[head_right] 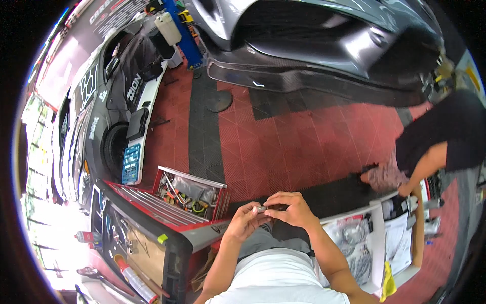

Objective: Inspecting and maintaining brake components on a vehicle, including a brake disc and suspension assembly.

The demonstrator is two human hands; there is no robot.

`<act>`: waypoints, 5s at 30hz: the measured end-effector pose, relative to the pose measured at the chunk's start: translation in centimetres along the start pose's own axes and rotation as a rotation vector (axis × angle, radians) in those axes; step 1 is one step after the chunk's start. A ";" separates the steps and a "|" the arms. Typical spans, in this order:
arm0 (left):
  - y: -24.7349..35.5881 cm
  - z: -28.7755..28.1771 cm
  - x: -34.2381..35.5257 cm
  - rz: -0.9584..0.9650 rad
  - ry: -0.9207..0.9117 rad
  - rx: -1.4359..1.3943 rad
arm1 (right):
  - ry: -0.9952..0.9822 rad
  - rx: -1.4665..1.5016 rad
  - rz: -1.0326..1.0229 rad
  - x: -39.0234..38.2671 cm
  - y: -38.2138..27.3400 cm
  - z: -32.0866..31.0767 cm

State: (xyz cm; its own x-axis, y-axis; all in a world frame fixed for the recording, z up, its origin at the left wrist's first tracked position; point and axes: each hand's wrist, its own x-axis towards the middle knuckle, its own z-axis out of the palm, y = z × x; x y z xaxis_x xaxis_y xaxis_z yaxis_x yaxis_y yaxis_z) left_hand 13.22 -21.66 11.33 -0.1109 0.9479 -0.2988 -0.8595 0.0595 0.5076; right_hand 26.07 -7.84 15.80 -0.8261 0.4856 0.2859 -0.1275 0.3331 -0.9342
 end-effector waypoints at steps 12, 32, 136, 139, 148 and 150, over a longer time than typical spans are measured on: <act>17.5 -4.8 11.7 0.209 0.028 -0.131 | -0.229 -0.010 -0.068 25.0 4.6 1.4; 42.5 -21.6 25.8 0.344 0.304 -0.147 | -0.415 -0.053 0.039 57.9 16.3 12.4; 120.8 -38.3 105.5 -0.558 -0.223 0.461 | 1.341 -2.071 0.226 129.3 15.2 -27.4; 120.8 -38.1 105.5 -0.563 -0.226 0.464 | 1.268 -2.137 0.296 129.8 15.2 -27.4; 120.8 -38.3 105.3 -0.556 -0.259 0.434 | 1.185 -2.103 0.528 129.9 15.2 -27.4; 120.7 -38.3 105.1 -0.555 -0.255 0.450 | 1.268 -1.999 0.670 129.9 15.2 -27.4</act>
State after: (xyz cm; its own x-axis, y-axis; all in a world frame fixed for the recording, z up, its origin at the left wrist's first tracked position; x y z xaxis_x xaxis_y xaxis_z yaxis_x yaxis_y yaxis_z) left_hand -121.33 73.09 10.25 0.4444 0.7816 -0.4377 -0.4629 0.6187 0.6348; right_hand -68.10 82.47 44.55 0.1397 0.5819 0.8011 0.9394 -0.3337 0.0786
